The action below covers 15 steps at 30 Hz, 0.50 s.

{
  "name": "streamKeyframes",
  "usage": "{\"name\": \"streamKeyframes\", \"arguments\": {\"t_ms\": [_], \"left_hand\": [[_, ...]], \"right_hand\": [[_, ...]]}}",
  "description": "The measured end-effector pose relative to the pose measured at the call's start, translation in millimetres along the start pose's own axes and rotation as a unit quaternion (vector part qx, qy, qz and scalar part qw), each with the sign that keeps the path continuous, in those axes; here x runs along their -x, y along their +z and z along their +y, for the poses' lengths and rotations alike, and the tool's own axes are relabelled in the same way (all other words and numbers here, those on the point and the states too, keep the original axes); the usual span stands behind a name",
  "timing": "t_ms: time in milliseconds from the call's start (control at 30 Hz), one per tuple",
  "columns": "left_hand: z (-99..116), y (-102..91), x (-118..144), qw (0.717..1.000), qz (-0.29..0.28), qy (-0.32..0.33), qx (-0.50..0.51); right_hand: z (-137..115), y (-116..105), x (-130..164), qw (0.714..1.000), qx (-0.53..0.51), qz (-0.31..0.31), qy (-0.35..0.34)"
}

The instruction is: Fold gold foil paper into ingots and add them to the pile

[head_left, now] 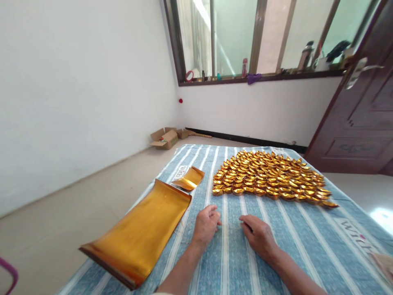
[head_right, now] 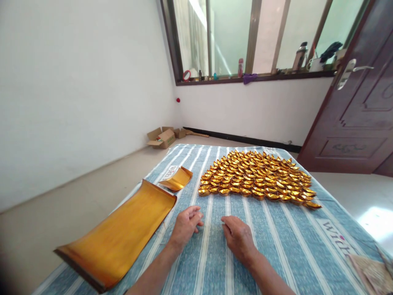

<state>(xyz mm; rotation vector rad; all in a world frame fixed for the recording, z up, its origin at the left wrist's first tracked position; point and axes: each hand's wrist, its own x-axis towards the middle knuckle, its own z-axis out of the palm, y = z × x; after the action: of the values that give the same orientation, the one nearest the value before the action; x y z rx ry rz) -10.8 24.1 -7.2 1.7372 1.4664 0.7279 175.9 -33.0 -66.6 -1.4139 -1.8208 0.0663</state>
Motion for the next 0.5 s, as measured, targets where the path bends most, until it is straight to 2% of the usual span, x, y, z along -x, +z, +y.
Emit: {"name": "streamKeyframes", "arguments": {"t_ms": [100,200,367,500], "left_hand": [[12,-13.1,-11,0.995,0.035,0.021,-0.094],[25,-29.4,-31,0.974,0.064,0.034,-0.217],[33,-50.3,-75,0.922,0.057,0.016,-0.383],[27,-58.1,-104,0.897,0.029,-0.008,-0.442]], "right_hand": [[2,0,2,1.000,-0.016,-0.004,0.010],[2,0,2,0.999,-0.028,-0.010,0.020],[0,0,1,0.998,-0.047,-0.005,0.033],[-1,-1,0,0.998,-0.057,-0.008,0.040]]}}
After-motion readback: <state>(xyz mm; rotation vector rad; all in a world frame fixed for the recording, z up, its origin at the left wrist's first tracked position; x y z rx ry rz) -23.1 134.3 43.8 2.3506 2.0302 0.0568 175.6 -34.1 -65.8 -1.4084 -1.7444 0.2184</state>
